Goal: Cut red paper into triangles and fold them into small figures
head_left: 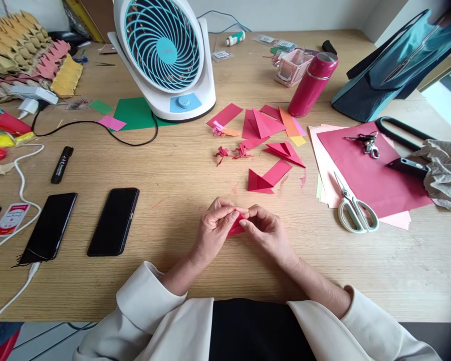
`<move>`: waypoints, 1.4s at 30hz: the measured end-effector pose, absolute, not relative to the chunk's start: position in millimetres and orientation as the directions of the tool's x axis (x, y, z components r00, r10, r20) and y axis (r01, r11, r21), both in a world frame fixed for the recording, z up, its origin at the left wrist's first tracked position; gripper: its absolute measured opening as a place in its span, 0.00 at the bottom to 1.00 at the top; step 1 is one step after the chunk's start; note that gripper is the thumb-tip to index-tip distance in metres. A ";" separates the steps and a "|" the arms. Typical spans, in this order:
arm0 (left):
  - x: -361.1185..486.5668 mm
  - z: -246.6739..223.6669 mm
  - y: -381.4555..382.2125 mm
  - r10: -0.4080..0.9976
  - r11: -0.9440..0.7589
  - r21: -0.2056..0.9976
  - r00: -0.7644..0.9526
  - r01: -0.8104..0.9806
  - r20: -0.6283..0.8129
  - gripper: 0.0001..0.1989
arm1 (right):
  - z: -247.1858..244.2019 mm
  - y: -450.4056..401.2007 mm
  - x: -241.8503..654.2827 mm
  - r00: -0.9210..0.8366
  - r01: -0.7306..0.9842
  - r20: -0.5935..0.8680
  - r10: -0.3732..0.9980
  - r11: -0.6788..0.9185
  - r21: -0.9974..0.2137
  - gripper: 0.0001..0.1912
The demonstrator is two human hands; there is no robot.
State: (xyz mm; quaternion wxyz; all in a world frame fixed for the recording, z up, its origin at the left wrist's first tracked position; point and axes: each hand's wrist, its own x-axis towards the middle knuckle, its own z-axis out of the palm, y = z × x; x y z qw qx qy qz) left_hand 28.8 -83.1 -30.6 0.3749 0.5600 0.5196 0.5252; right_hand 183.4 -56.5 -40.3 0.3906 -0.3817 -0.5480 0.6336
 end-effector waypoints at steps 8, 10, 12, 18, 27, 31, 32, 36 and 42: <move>30.5 -28.6 -85.0 0.980 -0.166 0.966 -0.076 0.201 0.184 0.08 | -32.2 -56.2 185.7 -0.303 0.050 0.097 0.948 0.117 -0.992 0.12; 29.2 -28.4 -84.6 0.978 -0.166 0.962 -0.090 0.217 0.189 0.06 | -29.5 -56.2 187.2 -0.306 0.095 0.135 0.942 0.171 -0.981 0.10; 28.0 -28.8 -84.2 0.975 -0.165 0.961 -0.109 0.220 0.192 0.04 | -28.2 -56.3 188.2 -0.315 0.122 0.160 0.935 0.207 -0.971 0.10; 25.5 -31.1 -82.1 0.976 -0.177 0.970 -0.095 0.168 0.194 0.06 | -29.7 -56.1 189.7 -0.330 0.160 0.162 0.930 0.225 -0.961 0.09; 25.9 -32.0 -80.8 0.989 -0.130 0.991 -0.068 -0.030 0.128 0.09 | -27.2 -54.3 192.4 -0.368 0.159 0.183 0.912 0.256 -0.954 0.10; 27.3 -31.8 -81.0 0.995 -0.084 0.987 -0.062 -0.139 0.076 0.10 | -27.7 -53.0 192.3 -0.363 0.107 0.134 0.922 0.183 -0.977 0.09; 27.6 -31.7 -80.8 0.996 -0.069 0.984 -0.062 -0.166 0.059 0.10 | -27.9 -52.5 192.3 -0.361 0.082 0.106 0.927 0.144 -0.986 0.09; 26.3 -29.4 -79.2 0.999 -0.023 0.990 -0.047 -0.138 0.016 0.12 | -26.8 -49.9 194.6 -0.368 0.078 0.062 0.928 0.097 -0.992 0.10; 16.0 -23.1 -76.4 0.988 -0.153 0.961 0.059 0.230 0.143 0.05 | -19.2 -45.6 201.9 -0.462 0.202 0.160 0.872 0.280 -0.938 0.08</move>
